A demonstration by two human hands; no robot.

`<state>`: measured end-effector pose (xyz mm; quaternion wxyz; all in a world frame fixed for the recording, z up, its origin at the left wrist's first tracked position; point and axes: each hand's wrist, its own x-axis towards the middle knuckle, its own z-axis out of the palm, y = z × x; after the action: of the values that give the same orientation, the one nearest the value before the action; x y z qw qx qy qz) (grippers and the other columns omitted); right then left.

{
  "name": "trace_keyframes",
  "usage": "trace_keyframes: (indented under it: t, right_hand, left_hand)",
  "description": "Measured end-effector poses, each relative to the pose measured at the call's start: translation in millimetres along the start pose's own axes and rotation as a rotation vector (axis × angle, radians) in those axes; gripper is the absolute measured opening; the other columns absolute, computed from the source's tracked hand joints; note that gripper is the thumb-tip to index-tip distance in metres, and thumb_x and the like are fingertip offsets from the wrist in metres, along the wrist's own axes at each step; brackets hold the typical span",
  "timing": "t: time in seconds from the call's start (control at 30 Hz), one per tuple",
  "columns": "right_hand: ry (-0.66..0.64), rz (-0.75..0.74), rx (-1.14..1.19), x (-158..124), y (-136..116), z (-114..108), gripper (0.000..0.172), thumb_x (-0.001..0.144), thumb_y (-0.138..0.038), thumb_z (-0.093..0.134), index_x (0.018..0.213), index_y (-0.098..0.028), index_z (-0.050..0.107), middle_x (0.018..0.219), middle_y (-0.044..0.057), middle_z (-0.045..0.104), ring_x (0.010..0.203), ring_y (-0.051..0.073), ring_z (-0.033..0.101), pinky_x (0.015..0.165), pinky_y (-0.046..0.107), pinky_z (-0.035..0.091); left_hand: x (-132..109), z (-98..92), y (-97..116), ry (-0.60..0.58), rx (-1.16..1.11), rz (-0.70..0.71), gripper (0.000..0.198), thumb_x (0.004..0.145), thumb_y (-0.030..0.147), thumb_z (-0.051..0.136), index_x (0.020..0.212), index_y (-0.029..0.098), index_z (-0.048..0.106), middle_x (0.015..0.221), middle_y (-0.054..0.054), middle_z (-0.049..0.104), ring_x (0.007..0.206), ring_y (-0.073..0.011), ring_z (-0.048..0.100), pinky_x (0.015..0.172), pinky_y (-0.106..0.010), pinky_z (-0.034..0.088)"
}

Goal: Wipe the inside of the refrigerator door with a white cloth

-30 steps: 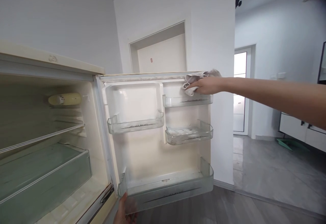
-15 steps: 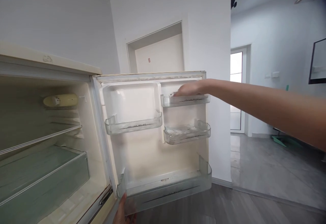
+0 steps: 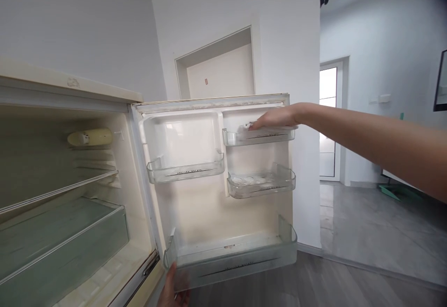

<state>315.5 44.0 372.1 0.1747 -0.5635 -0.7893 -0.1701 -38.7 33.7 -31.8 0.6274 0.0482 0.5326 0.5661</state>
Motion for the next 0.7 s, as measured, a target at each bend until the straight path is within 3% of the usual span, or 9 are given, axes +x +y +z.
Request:
trace_keyframes:
  t: [0.1, 0.27, 0.37, 0.5, 0.7]
  right_hand:
    - [-0.157, 0.106, 0.025, -0.4, 8.2, 2.3, 0.064, 0.073, -0.074, 0.042, 0.106, -0.026, 0.069, 0.115, 0.011, 0.065, 0.107, 0.037, 0.058, 0.086, 0.057, 0.049]
    - [-0.063, 0.225, 0.009, -0.1, -24.0, 9.2, 0.064, 0.073, -0.074, 0.043, 0.101, -0.022, 0.068, 0.116, 0.015, 0.063, 0.11, 0.041, 0.055, 0.092, 0.058, 0.043]
    - [-0.022, 0.178, -0.008, -1.5, -49.4, 8.5, 0.061, 0.075, -0.074, 0.039, 0.093, -0.023, 0.066, 0.106, 0.013, 0.066, 0.103, 0.039, 0.058, 0.087, 0.055, 0.046]
    - [-0.011, 0.142, 0.133, -3.2, -72.8, 2.2, 0.051, 0.078, -0.07, 0.037, 0.079, -0.025, 0.061, 0.087, 0.01, 0.066, 0.089, 0.033, 0.061, 0.08, 0.046, 0.048]
    - [-0.035, 0.101, 0.477, -4.5, -77.2, 3.4, 0.044, 0.082, -0.061, 0.041, 0.063, -0.023, 0.051, 0.065, 0.005, 0.056, 0.067, 0.023, 0.056, 0.066, 0.038, 0.046]
  left_hand:
    - [-2.4, 1.5, 1.8, -0.026, -0.003, 0.0, 0.041, 0.068, 0.039, 0.065, 0.107, 0.031, 0.054, 0.076, -0.001, 0.06, 0.062, -0.0164, 0.059, 0.057, -0.028, 0.048]
    - [-4.5, -0.7, 5.9, -0.019, 0.045, -0.034, 0.058, 0.068, 0.045, 0.065, 0.12, 0.031, 0.047, 0.078, -0.002, 0.058, 0.066, -0.0204, 0.059, 0.063, -0.034, 0.05]
    - [-3.6, -4.0, 3.9, -0.063, 0.021, 0.002, 0.05, 0.065, 0.041, 0.068, 0.111, 0.033, 0.051, 0.079, -0.001, 0.058, 0.067, -0.0211, 0.059, 0.064, -0.035, 0.049]
    - [-8.1, -2.2, 0.9, -0.095, -0.014, 0.064, 0.036, 0.059, 0.028, 0.071, 0.091, 0.031, 0.054, 0.086, -0.001, 0.059, 0.07, -0.0184, 0.059, 0.059, -0.03, 0.048]
    - [-12.5, 3.7, 5.2, -0.071, -0.001, 0.035, 0.031, 0.059, 0.024, 0.07, 0.086, 0.028, 0.054, 0.087, -0.001, 0.059, 0.071, -0.0172, 0.059, 0.055, -0.028, 0.046]
